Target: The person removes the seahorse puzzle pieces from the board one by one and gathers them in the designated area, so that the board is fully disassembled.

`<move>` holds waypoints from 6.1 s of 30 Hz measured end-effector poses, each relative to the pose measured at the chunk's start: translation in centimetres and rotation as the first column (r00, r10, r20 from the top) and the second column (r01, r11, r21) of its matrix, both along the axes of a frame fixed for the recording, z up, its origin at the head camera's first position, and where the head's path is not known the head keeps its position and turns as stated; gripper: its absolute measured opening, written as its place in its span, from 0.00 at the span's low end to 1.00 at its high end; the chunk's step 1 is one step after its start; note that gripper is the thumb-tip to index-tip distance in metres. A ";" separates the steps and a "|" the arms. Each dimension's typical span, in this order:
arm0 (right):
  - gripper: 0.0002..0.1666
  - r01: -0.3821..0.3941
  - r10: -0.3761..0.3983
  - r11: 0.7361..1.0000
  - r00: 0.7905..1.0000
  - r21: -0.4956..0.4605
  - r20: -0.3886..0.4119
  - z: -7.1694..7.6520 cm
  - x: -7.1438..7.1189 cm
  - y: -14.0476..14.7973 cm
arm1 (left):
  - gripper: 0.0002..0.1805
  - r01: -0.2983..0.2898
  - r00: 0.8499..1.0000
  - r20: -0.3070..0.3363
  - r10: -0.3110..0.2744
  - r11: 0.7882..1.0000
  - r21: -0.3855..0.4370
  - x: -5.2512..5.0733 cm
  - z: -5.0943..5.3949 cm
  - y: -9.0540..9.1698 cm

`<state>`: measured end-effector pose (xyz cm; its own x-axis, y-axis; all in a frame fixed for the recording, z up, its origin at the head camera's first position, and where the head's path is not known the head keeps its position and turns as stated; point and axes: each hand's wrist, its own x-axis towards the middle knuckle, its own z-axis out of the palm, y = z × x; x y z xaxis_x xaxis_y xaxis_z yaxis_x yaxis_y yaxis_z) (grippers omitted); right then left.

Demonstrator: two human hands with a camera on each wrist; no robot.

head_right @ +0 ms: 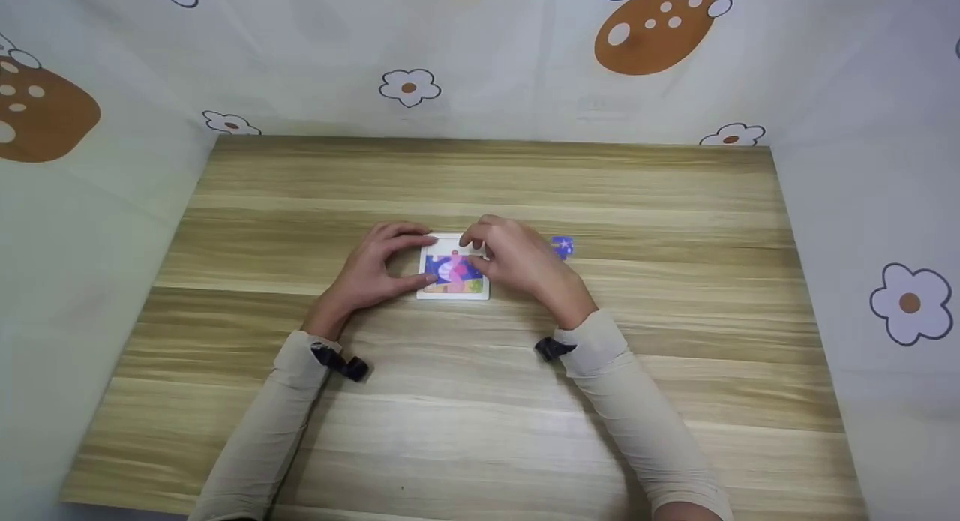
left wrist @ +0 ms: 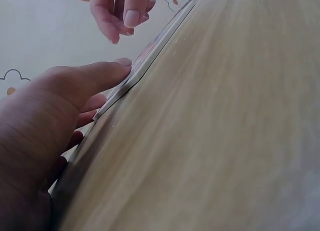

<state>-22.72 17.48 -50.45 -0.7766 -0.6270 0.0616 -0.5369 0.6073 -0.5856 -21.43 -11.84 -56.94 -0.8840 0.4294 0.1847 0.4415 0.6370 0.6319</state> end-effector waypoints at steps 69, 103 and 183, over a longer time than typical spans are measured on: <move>0.24 -0.020 0.018 1.000 0.980 0.006 0.197 -1.4 0.8 -4.9 | 0.37 0.011 1.000 -0.005 -0.011 1.000 -0.009 -0.1 0.1 0.2; 0.22 -0.027 0.033 0.999 0.989 -0.042 0.142 -1.6 0.4 -4.9 | 0.41 0.055 0.998 -0.006 -0.055 0.998 -0.026 -0.1 0.1 -0.3; 0.05 0.153 -0.138 0.986 0.974 -0.071 0.180 -1.6 0.4 5.5 | 0.42 0.056 0.998 -0.018 -0.057 0.998 -0.022 -0.2 0.0 -0.4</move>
